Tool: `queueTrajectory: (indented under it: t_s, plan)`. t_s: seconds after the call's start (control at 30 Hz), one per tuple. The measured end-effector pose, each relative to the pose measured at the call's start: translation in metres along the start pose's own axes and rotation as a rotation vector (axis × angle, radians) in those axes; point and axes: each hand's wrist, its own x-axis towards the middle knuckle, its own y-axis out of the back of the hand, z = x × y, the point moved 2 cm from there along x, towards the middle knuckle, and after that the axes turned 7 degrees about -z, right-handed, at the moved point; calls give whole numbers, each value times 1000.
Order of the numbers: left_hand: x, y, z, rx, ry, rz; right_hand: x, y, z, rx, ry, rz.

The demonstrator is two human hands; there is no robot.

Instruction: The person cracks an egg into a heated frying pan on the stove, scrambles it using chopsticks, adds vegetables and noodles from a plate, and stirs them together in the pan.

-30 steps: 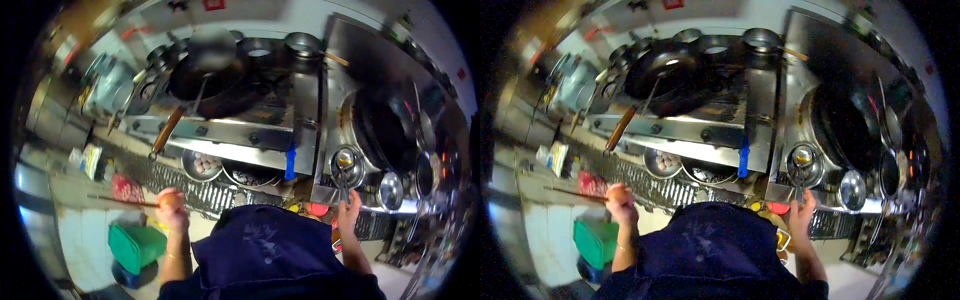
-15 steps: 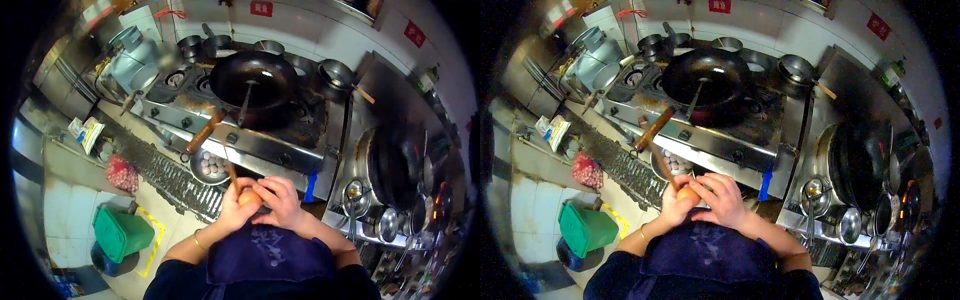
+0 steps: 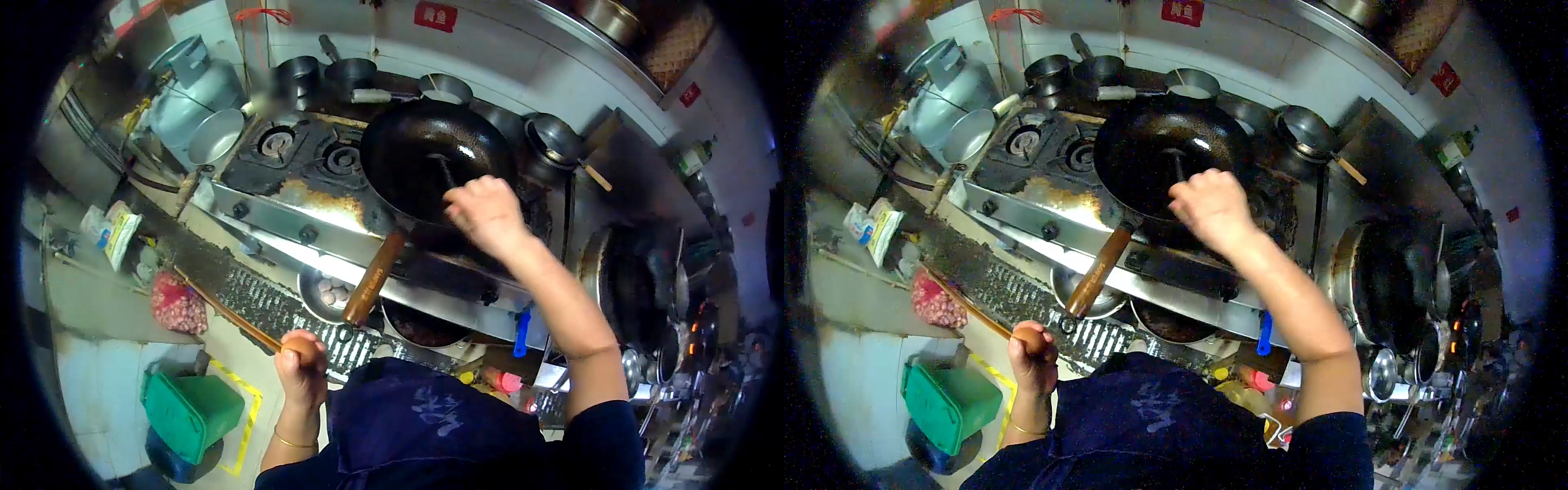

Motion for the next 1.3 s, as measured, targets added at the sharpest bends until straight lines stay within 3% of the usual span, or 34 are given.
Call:
queueTrajectory:
  t_s: [0.03, 0.1, 0.17, 0.2, 0.3, 0.43, 0.53, 0.63, 0.7, 0.8, 0.9, 1.03, 1.17, 1.27, 1.3]
  plan:
    - [5, 6, -1, -7, 16, -12, 0, 6, 13, 21, -15, 107]
    - [16, 15, 0, -14, 46, -40, -6, 29, 29, 165, -247, 60]
    - [27, 21, 2, -10, 73, -17, -20, 31, 39, 573, -559, -48]
    - [33, 20, 6, -3, 76, -2, -19, 31, 37, 658, -564, -92]
    - [51, 17, 7, -29, 102, -10, 1, -7, 41, 962, -640, 78]
    - [63, 14, 11, -25, 71, -53, 15, -31, 103, 761, -744, 258]
    - [62, 27, 7, -18, 64, -55, -18, 25, 105, 916, -1020, 133]
    - [62, 28, 4, 25, 161, -207, -27, 44, 68, 1053, -1057, -63]
    - [65, 16, 1, 10, 210, -312, -8, 13, 55, 1201, -943, 25]
    - [63, -1, 5, -7, 276, -422, 17, -24, 82, 1138, -929, 151]
    - [58, 6, 6, 53, 254, -468, -7, 7, 106, 1000, -1006, 223]
    - [52, 21, -1, -9, 275, -340, -30, 44, 70, 1045, -1026, -71]
    - [56, 7, 10, 9, 280, -366, 6, -21, 73, 1218, -888, 82]
    - [51, 15, 14, 24, 213, -299, -11, -8, 113, 1060, -954, 270]
    - [50, 17, 17, 24, 187, -262, -22, 10, 120, 1014, -1024, 192]
